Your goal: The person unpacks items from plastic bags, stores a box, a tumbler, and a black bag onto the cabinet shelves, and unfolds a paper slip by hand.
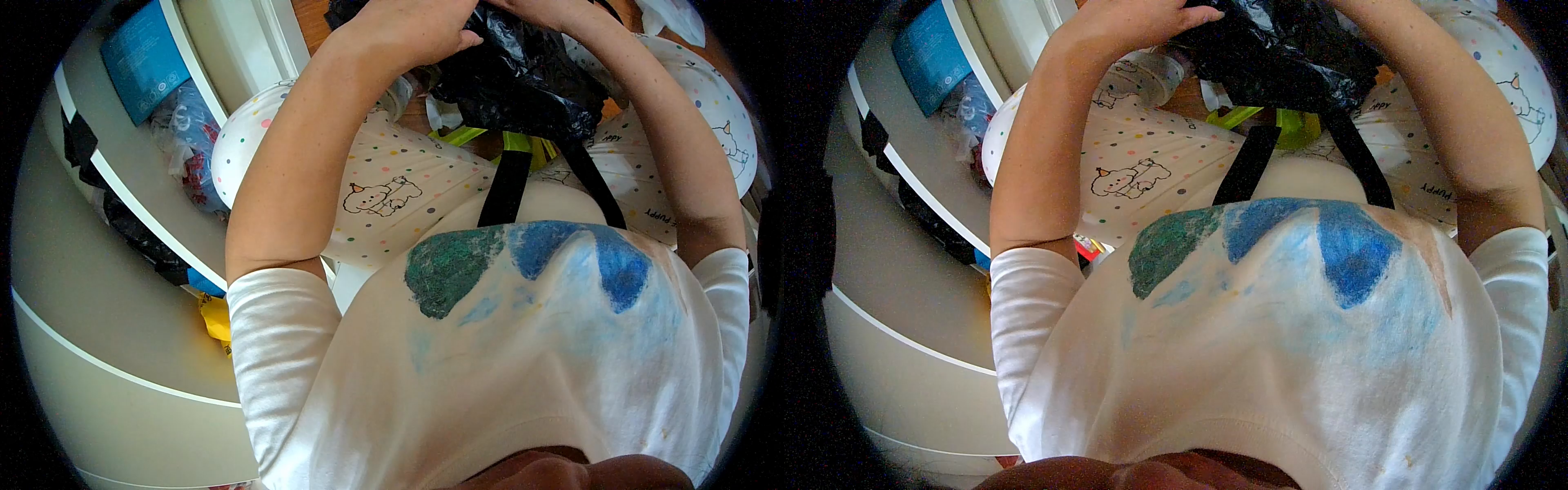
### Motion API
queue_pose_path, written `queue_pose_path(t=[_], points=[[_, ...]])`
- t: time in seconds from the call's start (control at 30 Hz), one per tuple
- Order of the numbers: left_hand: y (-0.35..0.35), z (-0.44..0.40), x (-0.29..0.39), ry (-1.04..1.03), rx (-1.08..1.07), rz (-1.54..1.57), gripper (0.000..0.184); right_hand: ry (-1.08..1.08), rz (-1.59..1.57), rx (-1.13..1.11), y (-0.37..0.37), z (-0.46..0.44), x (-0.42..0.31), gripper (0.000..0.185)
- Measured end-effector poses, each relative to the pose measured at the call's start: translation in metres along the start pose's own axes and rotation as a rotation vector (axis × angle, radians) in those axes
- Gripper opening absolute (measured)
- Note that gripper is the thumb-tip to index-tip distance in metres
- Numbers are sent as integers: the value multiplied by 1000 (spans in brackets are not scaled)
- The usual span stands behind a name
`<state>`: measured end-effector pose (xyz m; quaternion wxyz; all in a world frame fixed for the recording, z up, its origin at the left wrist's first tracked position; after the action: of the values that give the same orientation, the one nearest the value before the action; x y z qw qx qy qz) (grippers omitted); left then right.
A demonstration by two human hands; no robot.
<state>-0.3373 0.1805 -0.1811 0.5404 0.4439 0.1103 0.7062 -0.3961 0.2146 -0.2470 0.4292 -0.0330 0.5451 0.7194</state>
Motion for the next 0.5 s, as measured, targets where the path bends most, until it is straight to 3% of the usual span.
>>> queue_pose_path(t=[0.5], points=[[0, 0, -1, 6, 14, 7, 31, 9, -23, -7, -4, -2, 3, 34]])
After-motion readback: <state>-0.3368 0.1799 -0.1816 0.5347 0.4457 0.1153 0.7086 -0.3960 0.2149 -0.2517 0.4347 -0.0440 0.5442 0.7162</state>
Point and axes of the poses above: each hand's wrist, its own z-axis away from the middle knuckle, its own y-axis out of the back of the hand, x = y × z, the point moved 9 cm from there along -z, towards the middle knuckle, and after that the axes turned 3 degrees about -y, right-handed, at the moved point
